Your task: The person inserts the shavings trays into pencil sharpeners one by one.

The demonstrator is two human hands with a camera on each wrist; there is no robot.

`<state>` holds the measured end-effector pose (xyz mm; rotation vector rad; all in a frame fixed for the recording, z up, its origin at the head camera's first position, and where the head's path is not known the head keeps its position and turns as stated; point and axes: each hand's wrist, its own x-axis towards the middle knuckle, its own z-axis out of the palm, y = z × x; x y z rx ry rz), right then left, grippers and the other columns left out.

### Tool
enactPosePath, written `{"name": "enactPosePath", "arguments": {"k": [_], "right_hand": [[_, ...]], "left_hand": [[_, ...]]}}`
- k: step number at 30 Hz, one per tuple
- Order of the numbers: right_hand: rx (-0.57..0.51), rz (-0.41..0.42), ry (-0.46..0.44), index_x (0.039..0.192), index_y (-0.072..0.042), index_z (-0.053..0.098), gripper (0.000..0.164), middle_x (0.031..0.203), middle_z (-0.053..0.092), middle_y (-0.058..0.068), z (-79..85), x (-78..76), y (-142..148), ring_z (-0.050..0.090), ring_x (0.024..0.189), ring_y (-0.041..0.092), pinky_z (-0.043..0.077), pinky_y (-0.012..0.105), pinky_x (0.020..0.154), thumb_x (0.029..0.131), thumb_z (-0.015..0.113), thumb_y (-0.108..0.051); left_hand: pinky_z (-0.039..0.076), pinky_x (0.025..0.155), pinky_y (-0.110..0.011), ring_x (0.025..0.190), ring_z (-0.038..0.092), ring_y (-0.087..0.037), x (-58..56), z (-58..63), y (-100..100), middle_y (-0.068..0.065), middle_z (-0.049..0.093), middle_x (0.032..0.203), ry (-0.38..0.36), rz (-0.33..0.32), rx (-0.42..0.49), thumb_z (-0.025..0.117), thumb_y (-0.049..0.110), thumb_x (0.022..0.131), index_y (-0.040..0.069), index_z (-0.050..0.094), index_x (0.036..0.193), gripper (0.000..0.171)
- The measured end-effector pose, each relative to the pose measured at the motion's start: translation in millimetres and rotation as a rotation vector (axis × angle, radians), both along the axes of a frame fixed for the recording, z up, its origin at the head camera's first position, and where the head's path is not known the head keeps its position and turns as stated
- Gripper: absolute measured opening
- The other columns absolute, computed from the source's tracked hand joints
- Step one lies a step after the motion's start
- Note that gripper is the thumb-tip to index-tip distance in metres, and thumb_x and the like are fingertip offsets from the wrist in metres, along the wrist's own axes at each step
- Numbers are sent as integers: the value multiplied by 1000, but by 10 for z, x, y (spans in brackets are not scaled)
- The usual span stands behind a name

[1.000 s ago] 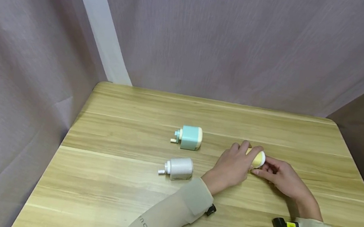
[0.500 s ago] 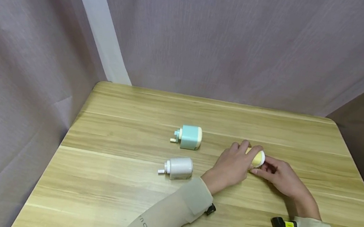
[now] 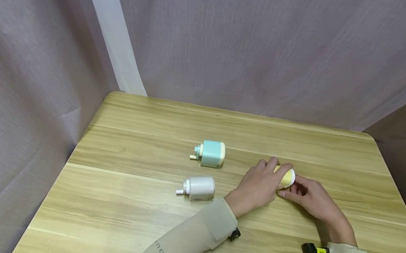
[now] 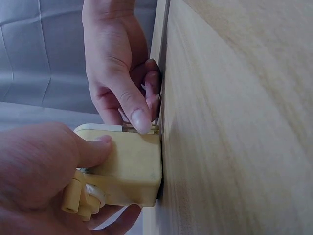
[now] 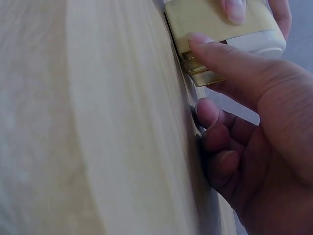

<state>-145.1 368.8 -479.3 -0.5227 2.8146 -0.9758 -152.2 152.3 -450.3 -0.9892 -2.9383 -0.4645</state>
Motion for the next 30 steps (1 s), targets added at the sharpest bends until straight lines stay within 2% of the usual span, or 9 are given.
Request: {"name": "enactPosePath", "arguments": {"k": [14,30], "right_hand": [[52,-20,31,89,-21,63,19,70,55,-2,14,15,-47,48,61,12,40,24,52,92,77,-33],[53,-15,34,85,-23,61,21,69,54,-2,1,16,-48,48,61,11,40,25,52,92,78,-34]], "left_hand": [[48,65,-20,95,49,-14,7,0,2,1,47,132,17,2,-10,64,38,100,33,30,155,64],[49,68,-22,99,49,-14,-4,-3,11,2,47,134,-2,6,-8,65,38,100,34,29,156,67]]}}
